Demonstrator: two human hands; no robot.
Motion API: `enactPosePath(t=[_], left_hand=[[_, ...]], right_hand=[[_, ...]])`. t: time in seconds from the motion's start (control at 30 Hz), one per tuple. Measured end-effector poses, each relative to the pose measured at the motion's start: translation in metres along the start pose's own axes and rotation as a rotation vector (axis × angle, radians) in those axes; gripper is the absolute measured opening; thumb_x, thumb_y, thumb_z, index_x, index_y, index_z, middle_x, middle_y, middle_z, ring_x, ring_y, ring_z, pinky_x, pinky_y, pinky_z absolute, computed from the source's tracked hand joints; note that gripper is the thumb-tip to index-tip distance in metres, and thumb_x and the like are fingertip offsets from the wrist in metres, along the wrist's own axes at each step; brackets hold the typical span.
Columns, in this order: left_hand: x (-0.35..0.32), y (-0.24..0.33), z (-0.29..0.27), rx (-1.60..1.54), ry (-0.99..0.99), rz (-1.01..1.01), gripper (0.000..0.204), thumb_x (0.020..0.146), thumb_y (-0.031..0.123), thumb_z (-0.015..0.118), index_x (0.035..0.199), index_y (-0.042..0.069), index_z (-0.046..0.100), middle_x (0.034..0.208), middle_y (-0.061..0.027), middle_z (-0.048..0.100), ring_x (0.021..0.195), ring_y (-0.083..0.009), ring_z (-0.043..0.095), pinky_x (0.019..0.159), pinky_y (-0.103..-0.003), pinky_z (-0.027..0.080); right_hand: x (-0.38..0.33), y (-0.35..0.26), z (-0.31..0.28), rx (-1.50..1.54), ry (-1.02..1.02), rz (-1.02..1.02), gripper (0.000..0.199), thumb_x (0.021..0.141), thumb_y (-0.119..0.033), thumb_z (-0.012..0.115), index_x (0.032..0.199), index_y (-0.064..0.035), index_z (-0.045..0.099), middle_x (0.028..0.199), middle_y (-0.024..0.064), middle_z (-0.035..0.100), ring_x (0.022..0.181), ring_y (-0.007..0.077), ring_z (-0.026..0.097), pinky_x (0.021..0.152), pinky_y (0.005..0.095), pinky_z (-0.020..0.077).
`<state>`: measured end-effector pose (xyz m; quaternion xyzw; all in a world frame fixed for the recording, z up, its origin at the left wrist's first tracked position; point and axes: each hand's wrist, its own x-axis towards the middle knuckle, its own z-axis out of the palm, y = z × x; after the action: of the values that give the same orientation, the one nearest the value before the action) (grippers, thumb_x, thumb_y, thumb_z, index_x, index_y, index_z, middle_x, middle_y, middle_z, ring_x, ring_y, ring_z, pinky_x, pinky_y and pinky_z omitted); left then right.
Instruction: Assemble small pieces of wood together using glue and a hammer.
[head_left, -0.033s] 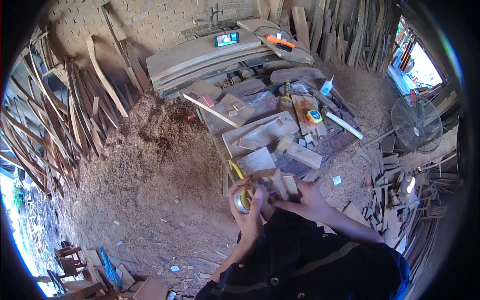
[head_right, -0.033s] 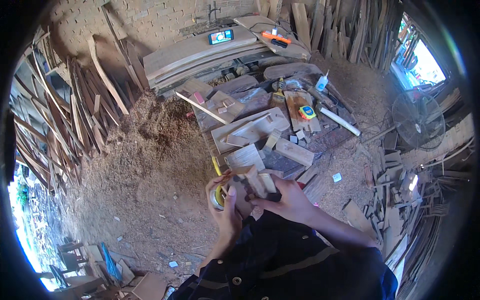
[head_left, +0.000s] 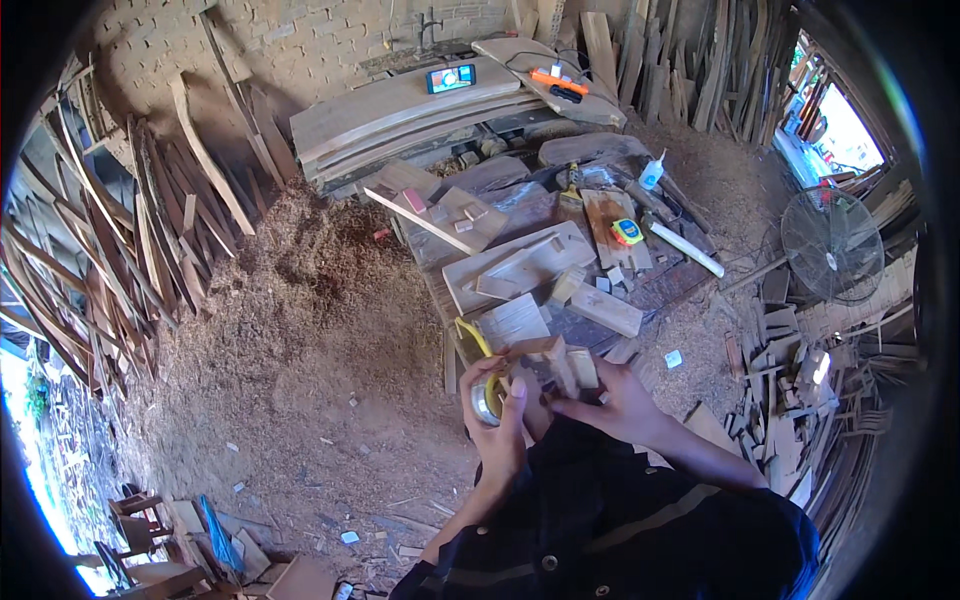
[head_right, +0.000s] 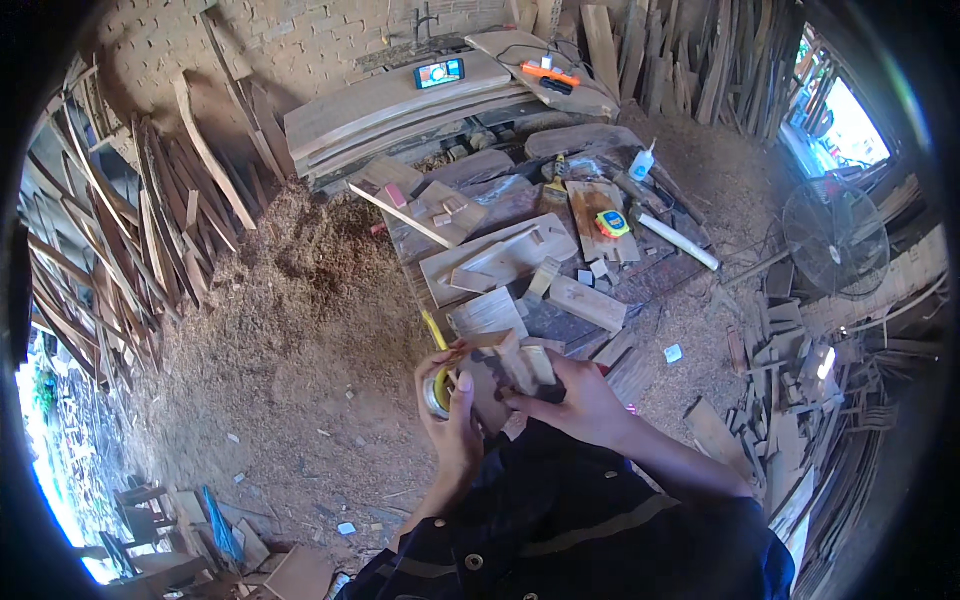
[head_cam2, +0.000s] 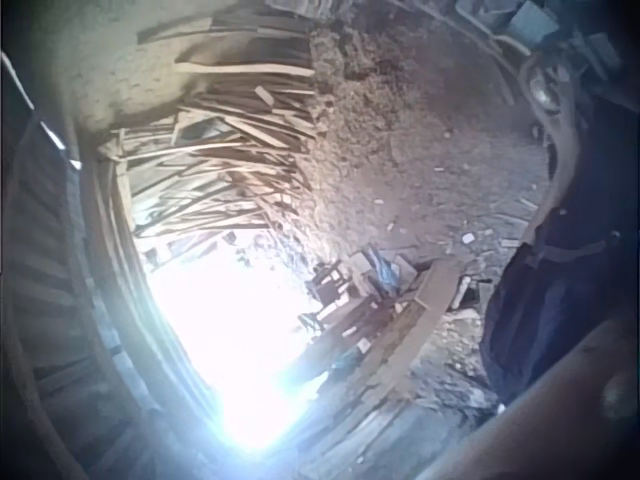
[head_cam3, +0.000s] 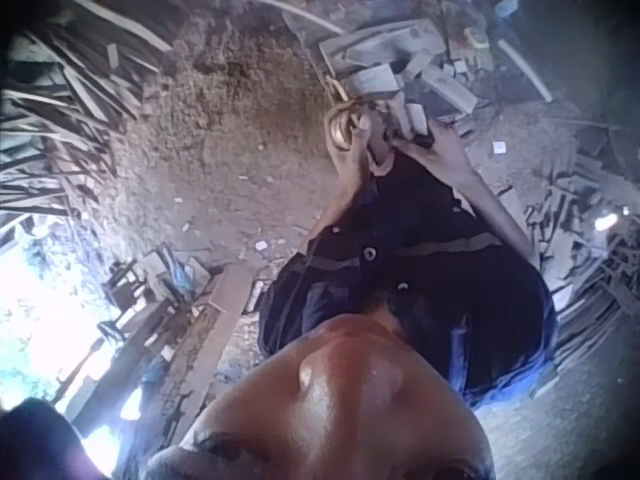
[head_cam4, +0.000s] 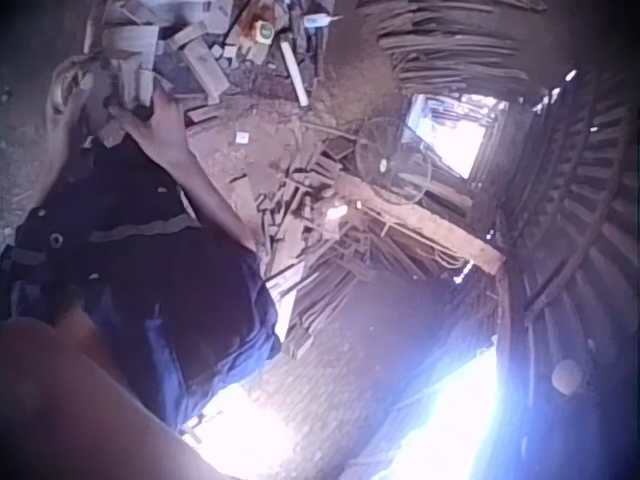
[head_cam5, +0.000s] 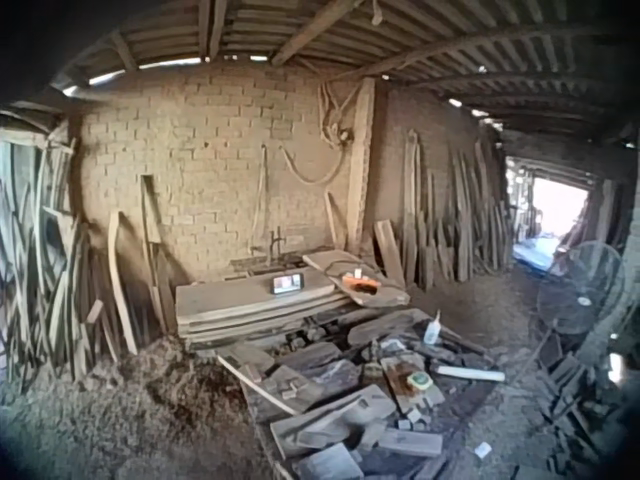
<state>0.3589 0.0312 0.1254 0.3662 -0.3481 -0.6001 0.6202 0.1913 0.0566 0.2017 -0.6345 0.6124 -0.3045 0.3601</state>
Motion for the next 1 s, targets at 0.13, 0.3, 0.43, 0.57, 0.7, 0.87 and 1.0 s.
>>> enactPosePath(t=[0.13,0.3,0.43,0.57,0.7,0.87,1.0], left_hand=[[0.003,-0.004,0.006,0.011,-0.149,-0.072,0.035,0.099,0.008,0.069,0.130,0.003,0.055,0.135,-0.0150,0.060,0.123,-0.0206,0.058,0.106,-0.035,0.045],[0.002,-0.015,0.013,0.004,-0.226,-0.214,0.033,0.100,0.007,0.067,0.130,0.000,0.055,0.132,-0.0147,0.061,0.109,-0.0183,0.066,0.094,-0.034,0.057],[0.012,-0.026,0.015,-0.113,-0.259,-0.384,0.033,0.101,0.008,0.066,0.130,-0.002,0.054,0.132,-0.0161,0.061,0.097,-0.0218,0.071,0.095,-0.042,0.061],[0.027,-0.036,0.016,-0.184,-0.258,-0.373,0.036,0.103,0.023,0.058,0.128,-0.002,0.054,0.127,-0.0202,0.065,0.089,-0.0271,0.073,0.085,-0.040,0.062],[0.035,-0.039,0.019,-0.208,-0.292,-0.380,0.053,0.095,0.036,0.062,0.128,-0.004,0.053,0.124,-0.0257,0.065,0.085,-0.0284,0.073,0.072,-0.039,0.063],[0.046,-0.042,0.042,-0.220,-0.369,-0.444,0.063,0.087,0.038,0.071,0.126,-0.008,0.054,0.119,-0.0316,0.064,0.083,-0.0304,0.073,0.071,-0.040,0.064],[0.056,-0.069,0.074,-0.323,-0.510,-0.472,0.059,0.082,0.027,0.074,0.124,-0.011,0.057,0.121,-0.0341,0.061,0.088,-0.0332,0.073,0.073,-0.040,0.064]], right_hand=[[-0.019,0.026,-0.013,0.129,0.031,0.114,0.040,0.093,-0.020,0.081,0.121,0.0028,0.064,0.103,0.0121,0.075,0.092,0.0154,0.074,0.079,0.0316,0.0587],[-0.041,0.053,-0.049,0.221,0.134,0.247,0.038,0.094,-0.015,0.078,0.124,0.0012,0.062,0.104,0.0081,0.073,0.091,0.0133,0.073,0.078,0.0297,0.0586],[-0.043,0.079,-0.085,0.442,0.437,0.259,0.041,0.098,-0.016,0.071,0.132,0.0001,0.057,0.112,0.0094,0.072,0.094,0.0166,0.072,0.076,0.0312,0.0592],[-0.042,0.128,-0.116,0.508,0.778,0.354,0.042,0.101,-0.025,0.066,0.134,-0.0011,0.057,0.118,0.0112,0.070,0.102,0.0188,0.071,0.075,0.0329,0.0589],[-0.017,0.144,-0.144,0.535,0.823,0.410,0.046,0.100,-0.031,0.066,0.135,-0.0028,0.060,0.121,0.0104,0.070,0.104,0.0193,0.070,0.075,0.0348,0.0566],[0.031,0.208,-0.183,0.328,0.636,0.286,0.039,0.100,-0.018,0.070,0.131,-0.0004,0.054,0.117,0.0098,0.072,0.096,0.0183,0.073,0.075,0.0299,0.0579],[0.076,0.245,-0.194,0.490,0.475,0.156,0.044,0.101,-0.009,0.068,0.139,0.0000,0.047,0.124,0.0115,0.067,0.113,0.0196,0.069,0.092,0.0342,0.0596]])
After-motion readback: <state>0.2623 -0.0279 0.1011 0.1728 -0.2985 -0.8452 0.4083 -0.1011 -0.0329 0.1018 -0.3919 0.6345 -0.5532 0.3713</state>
